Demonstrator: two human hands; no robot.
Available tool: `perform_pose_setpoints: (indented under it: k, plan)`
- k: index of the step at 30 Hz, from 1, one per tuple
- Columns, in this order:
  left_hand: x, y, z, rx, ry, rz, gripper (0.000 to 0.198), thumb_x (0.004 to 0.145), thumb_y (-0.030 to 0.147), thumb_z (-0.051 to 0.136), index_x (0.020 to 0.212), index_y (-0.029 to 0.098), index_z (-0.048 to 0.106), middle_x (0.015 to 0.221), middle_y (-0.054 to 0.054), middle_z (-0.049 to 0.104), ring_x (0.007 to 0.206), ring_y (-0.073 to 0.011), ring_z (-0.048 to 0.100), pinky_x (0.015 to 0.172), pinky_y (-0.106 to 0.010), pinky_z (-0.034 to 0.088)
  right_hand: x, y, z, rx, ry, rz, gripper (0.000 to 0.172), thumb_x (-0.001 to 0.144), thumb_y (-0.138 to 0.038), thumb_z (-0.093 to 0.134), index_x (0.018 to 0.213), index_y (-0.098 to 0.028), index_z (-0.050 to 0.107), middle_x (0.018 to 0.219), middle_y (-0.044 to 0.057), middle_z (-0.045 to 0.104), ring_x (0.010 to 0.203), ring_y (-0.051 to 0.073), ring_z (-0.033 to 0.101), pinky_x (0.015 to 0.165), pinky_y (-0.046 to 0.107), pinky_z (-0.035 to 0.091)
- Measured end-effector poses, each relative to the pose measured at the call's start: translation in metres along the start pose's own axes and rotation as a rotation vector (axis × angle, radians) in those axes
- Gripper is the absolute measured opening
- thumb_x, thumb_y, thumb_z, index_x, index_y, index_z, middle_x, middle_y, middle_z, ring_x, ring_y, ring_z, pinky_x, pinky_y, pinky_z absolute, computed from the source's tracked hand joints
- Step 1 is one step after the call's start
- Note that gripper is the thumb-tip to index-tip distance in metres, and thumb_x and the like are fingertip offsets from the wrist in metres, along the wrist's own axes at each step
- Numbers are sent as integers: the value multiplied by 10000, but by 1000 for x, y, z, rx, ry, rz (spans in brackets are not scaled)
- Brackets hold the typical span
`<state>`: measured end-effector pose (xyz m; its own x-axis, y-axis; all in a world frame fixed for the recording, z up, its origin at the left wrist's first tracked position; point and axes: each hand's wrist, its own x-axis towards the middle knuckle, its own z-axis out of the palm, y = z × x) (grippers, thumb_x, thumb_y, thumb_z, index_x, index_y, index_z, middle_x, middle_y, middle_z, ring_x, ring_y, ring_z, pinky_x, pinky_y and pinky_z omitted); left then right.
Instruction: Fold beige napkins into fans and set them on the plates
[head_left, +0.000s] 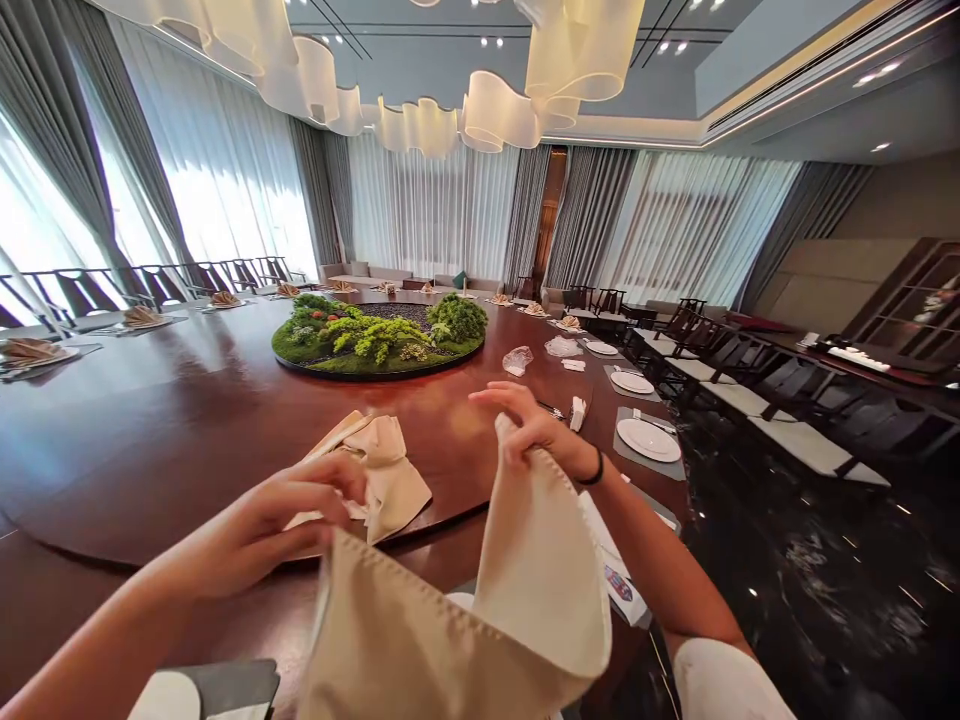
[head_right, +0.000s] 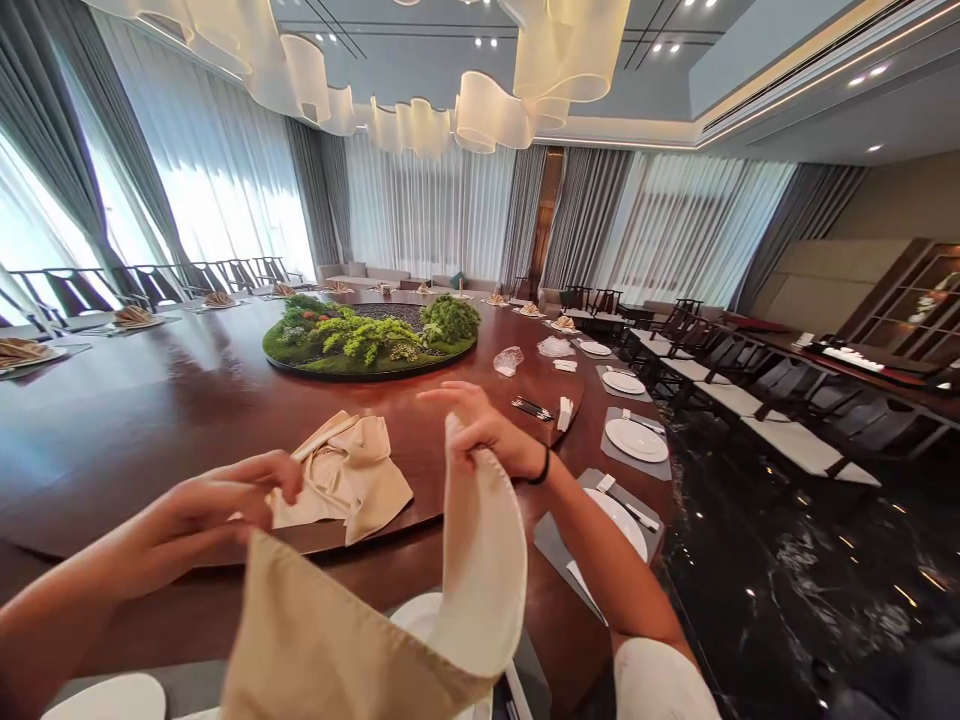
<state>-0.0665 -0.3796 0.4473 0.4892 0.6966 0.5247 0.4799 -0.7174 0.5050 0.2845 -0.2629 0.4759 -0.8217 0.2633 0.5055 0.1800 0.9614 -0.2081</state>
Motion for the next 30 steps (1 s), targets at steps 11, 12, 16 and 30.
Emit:
perform_pose_setpoints:
  k: [11,12,16,30]
  plan:
    - [65,34,73,-376,-279,-79,237,936,353,544,800,208,674,845,-34,641,814,-173,594,755,-275,490,-2,-41,12,142,-161,-142,244,795,-63,583,706,-220,748,1610,-61,194,1449,271,225,1197,491,210]
    - [67,34,67,-294,-235,-65,241,943,331,531,786,207,665,792,-23,618,771,-160,576,712,-255,474,-14,-37,4,124,-193,-128,255,776,-40,568,747,-216,750,1615,-44,184,1449,274,238,1187,493,232]
    - [70,26,41,-86,68,-11,220,926,274,550,759,196,670,912,-44,605,830,-159,576,697,-233,472,-60,-21,-26,169,-384,23,235,772,-83,584,880,-222,739,1461,50,479,1270,223,514,1028,372,460]
    - [81,51,14,55,762,208,247,693,120,809,620,134,574,737,-13,604,713,-87,560,580,-210,393,-21,4,-84,207,330,128,400,835,-491,658,638,-164,537,805,33,663,781,132,607,660,240,485]
